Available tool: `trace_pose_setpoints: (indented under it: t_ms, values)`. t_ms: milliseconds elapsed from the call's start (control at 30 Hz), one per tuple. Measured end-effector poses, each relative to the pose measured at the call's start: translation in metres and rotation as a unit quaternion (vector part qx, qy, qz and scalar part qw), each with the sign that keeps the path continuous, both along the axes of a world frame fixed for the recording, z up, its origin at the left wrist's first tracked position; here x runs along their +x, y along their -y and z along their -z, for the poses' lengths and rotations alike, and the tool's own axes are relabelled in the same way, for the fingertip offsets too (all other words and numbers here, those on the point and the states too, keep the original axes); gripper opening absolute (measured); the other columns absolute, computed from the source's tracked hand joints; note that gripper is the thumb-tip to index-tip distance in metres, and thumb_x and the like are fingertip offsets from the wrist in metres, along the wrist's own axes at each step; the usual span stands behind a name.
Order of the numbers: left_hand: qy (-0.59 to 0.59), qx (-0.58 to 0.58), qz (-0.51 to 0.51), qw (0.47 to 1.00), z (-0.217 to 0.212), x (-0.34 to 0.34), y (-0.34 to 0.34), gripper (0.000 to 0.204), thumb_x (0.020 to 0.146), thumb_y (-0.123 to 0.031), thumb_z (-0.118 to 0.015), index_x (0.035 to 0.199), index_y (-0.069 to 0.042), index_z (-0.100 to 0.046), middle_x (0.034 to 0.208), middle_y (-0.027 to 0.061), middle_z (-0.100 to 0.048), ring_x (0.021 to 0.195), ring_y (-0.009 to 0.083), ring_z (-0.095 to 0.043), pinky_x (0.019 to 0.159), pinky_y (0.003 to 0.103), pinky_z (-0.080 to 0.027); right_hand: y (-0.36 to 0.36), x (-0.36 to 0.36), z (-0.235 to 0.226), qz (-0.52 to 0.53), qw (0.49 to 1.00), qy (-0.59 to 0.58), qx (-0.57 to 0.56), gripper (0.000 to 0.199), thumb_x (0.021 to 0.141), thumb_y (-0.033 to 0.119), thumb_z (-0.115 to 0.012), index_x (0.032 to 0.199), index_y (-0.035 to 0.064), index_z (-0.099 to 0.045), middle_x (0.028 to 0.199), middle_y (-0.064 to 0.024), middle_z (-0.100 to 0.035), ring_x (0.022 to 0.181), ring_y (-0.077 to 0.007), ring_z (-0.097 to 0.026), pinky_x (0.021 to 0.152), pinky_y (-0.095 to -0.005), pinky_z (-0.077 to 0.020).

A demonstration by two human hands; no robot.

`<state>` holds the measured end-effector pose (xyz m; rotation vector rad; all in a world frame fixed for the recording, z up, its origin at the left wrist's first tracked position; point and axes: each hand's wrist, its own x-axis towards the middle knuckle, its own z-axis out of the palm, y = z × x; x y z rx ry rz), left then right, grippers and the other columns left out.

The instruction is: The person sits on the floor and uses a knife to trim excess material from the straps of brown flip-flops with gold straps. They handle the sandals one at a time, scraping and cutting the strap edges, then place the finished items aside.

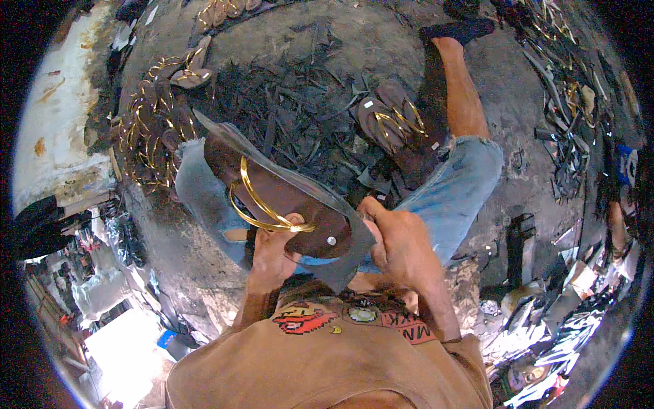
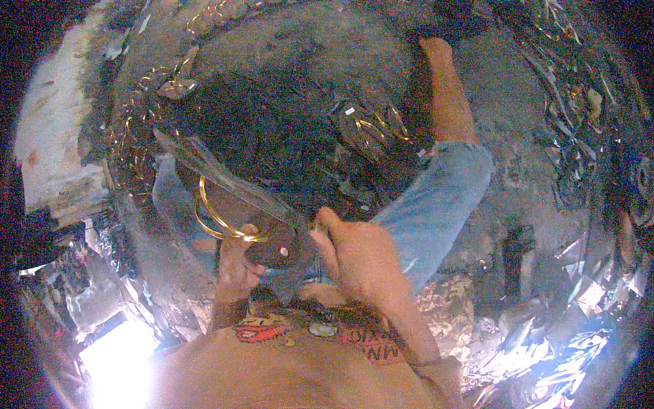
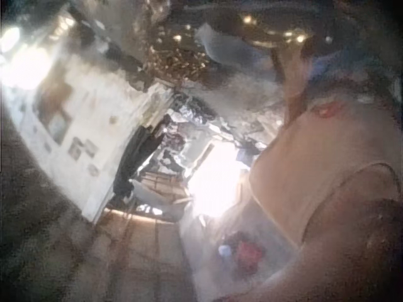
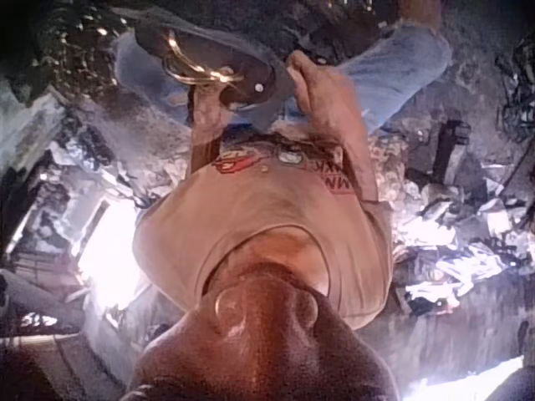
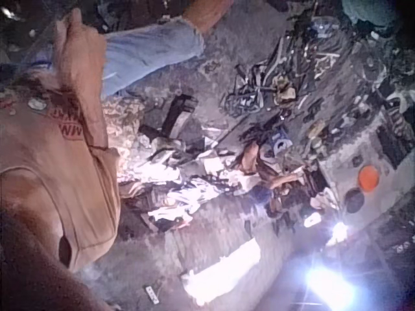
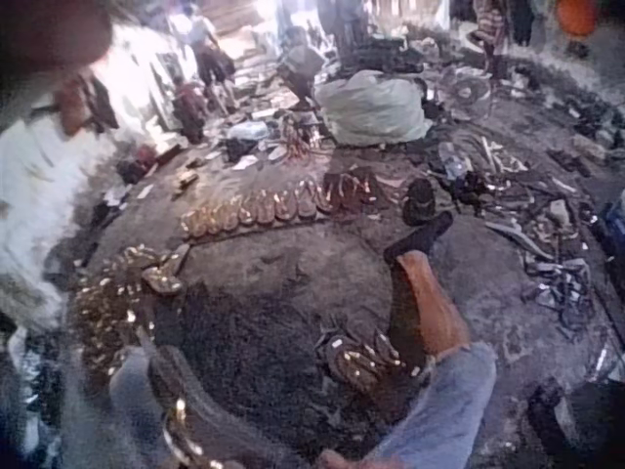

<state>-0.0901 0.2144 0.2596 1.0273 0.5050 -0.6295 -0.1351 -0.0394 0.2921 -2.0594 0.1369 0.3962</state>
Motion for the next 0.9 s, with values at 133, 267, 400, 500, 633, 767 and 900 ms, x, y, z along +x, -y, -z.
trace_pose_setpoints:
  t_ms: [133,267,400,500,633,767,900]
  values:
    - [-0.018,-0.03,-0.021,0.999,-0.034,-0.001,0.031,0.038,0.094,-0.013,-0.064,0.129,-0.002,-0.055,0.123,0.0132,-0.064,0.111,0.0288,-0.065,0.097,0.047,-0.054,-0.003,-0.022,0.01,0.004,1.0,0.005,0.03,0.029,0.1,0.033,-0.053,0.11,0.0059,-0.055,0.081,-0.025,-0.066,0.077,-0.049,-0.063,0.068,-0.0572,-0.0488]
    - [0.027,-0.052,0.002,0.998,-0.037,-0.007,0.029,0.047,0.096,-0.019,-0.062,0.139,-0.007,-0.048,0.128,0.012,-0.061,0.119,0.0285,-0.061,0.102,0.051,-0.05,0.011,-0.064,0.018,0.022,0.999,-0.02,0.03,0.018,0.092,0.017,-0.054,0.106,0.0056,-0.055,0.074,-0.027,-0.057,0.075,-0.0505,-0.057,0.064,-0.0532,-0.0425]
    - [0.051,0.012,0.013,0.999,-0.026,-0.012,0.021,0.052,0.091,-0.02,-0.068,0.138,-0.009,-0.048,0.125,0.0101,-0.061,0.113,0.029,-0.063,0.096,0.05,-0.054,0.01,-0.06,0.04,-0.004,1.0,-0.028,0.011,0.037,0.095,0.028,-0.056,0.125,0.0069,-0.056,0.08,-0.0263,-0.064,0.077,-0.0502,-0.061,0.069,-0.0567,-0.0468]
    - [0.054,0.046,0.0,0.997,-0.025,-0.013,0.014,0.053,0.09,-0.022,-0.067,0.137,-0.009,-0.048,0.126,0.0108,-0.061,0.114,0.03,-0.062,0.094,0.05,-0.056,0.002,-0.034,0.031,-0.014,1.0,0.002,0.002,0.043,0.098,0.033,-0.056,0.132,0.0075,-0.058,0.087,-0.0277,-0.067,0.08,-0.0481,-0.064,0.072,-0.0569,-0.0495]
    - [0.059,0.045,0.024,0.997,-0.031,-0.017,0.016,0.053,0.088,-0.013,-0.066,0.138,-0.009,-0.048,0.126,0.0105,-0.061,0.108,0.0293,-0.065,0.094,0.049,-0.056,-0.011,0.008,0.02,-0.029,0.991,-0.038,0.121,0.04,0.1,0.032,-0.053,0.129,0.0055,-0.059,0.091,-0.0292,-0.065,0.081,-0.044,-0.066,0.07,-0.0539,-0.0504]
    - [0.092,-0.02,-0.054,0.994,-0.017,-0.002,0.02,0.057,0.088,-0.014,-0.069,0.14,-0.009,-0.049,0.126,0.0103,-0.062,0.118,0.0272,-0.059,0.104,0.046,-0.049,-0.033,-0.003,0.121,0.331,0.865,0.071,0.371,0.035,0.104,0.04,-0.048,0.106,0.0069,-0.06,0.071,-0.0066,-0.061,0.054,-0.0208,-0.058,0.052,-0.0357,-0.0476]
    - [0.221,-0.31,-0.161,0.911,-0.006,0.125,-0.001,0.057,0.094,-0.041,-0.065,0.142,-0.015,-0.051,0.15,0.0134,-0.049,0.137,0.0332,-0.045,0.12,0.052,-0.028,0.056,0.0,0.075,0.467,0.807,0.083,0.352,0.041,0.104,0.051,-0.045,0.098,0.0112,-0.051,0.066,-0.0015,-0.045,0.049,-0.0101,-0.041,0.045,-0.0259,-0.038]
